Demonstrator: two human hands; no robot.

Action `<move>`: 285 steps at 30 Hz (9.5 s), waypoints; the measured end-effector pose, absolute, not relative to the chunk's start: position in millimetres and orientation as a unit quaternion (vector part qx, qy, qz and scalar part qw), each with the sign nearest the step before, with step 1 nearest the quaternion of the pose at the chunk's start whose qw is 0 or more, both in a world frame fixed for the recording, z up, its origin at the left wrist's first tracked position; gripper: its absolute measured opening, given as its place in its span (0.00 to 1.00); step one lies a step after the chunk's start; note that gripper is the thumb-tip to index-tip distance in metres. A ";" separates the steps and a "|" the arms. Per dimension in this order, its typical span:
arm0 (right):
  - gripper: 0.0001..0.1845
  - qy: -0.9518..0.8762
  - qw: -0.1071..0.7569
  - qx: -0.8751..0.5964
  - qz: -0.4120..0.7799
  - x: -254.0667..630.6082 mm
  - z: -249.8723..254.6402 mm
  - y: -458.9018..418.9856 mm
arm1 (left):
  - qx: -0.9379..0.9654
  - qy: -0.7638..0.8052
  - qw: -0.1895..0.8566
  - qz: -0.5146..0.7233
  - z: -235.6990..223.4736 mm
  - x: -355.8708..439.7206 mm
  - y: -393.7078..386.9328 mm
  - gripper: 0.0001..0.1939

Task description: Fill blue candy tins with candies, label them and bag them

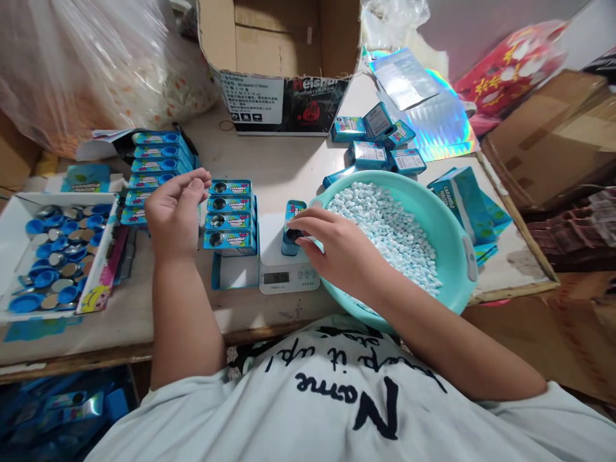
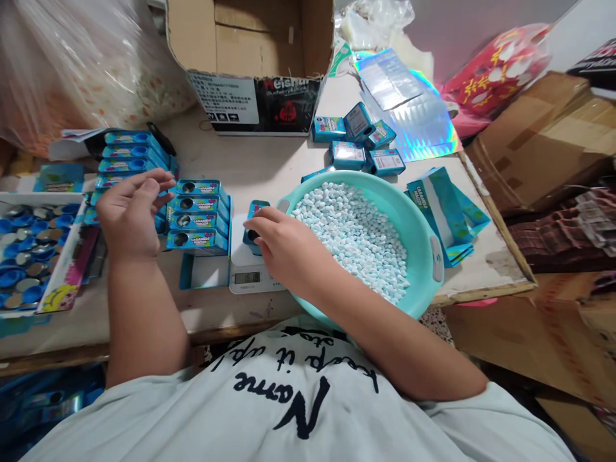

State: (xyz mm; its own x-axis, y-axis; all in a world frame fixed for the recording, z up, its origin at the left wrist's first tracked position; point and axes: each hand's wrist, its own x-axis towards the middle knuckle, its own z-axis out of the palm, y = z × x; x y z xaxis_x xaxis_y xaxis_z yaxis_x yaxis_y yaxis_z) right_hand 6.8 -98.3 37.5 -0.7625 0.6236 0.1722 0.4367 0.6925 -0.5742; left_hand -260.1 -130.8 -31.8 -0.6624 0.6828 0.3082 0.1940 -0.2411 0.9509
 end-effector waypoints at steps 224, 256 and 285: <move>0.09 -0.344 0.364 -0.416 0.760 8.8 26.5 -95.1 | 0.752 0.561 0.175 0.298 -3.0 -174.8 -122.1 0.60; 0.11 -0.118 0.425 -0.434 0.786 40.4 32.4 -100.9 | 0.766 0.568 -0.149 0.262 23.8 -128.3 -122.9 0.44; 0.11 -0.358 0.426 -0.356 0.750 35.4 29.4 -115.7 | 0.747 0.517 -0.242 0.341 9.6 -142.4 -140.0 0.48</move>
State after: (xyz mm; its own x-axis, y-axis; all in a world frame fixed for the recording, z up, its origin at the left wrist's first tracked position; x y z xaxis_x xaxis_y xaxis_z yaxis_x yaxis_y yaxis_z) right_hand 35.4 -115.7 29.4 -0.3826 0.8952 -0.2286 -0.3846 -0.3793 -0.8416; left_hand -142.4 -140.0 9.6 0.2332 0.6075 0.7593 0.9371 -0.3491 -0.0085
